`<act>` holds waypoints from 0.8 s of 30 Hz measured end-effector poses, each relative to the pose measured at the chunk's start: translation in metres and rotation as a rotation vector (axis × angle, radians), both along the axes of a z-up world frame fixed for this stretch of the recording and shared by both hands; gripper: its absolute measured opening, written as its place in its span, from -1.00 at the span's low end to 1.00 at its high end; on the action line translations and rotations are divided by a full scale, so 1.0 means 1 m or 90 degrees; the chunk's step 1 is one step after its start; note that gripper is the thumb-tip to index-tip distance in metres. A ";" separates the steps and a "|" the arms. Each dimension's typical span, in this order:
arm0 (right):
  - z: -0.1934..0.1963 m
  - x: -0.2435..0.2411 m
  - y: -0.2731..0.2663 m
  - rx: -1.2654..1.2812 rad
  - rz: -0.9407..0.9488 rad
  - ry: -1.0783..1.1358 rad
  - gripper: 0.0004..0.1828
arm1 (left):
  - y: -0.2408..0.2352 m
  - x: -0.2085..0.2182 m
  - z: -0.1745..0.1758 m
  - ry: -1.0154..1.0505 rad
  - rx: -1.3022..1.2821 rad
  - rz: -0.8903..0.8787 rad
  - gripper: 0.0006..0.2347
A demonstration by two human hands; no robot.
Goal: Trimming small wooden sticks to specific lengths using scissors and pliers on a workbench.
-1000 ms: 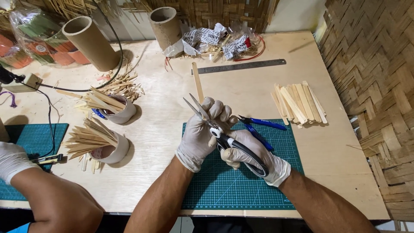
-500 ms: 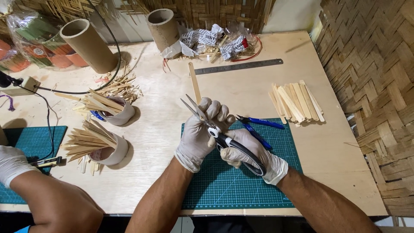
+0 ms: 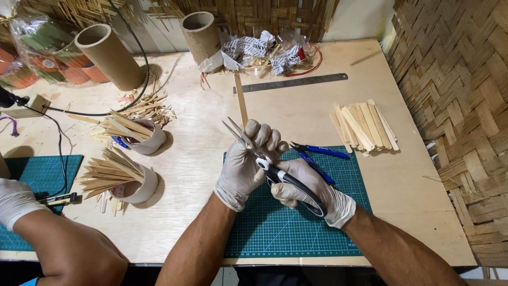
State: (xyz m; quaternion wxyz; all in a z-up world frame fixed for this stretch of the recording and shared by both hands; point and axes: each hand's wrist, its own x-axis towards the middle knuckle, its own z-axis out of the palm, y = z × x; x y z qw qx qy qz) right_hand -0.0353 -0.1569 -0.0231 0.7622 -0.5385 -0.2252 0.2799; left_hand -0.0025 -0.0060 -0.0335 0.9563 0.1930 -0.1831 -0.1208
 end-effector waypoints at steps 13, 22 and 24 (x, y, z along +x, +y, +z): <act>-0.010 0.013 -0.013 -0.031 0.055 -0.019 -0.61 | 0.038 0.016 0.009 0.164 0.026 0.044 -0.41; -0.025 0.024 -0.018 -0.103 0.067 -0.025 -0.60 | 0.055 0.011 0.026 0.158 0.187 0.114 -0.62; -0.032 0.027 -0.020 -0.133 0.101 -0.033 -0.52 | 0.056 0.009 0.026 0.156 0.217 0.129 -0.65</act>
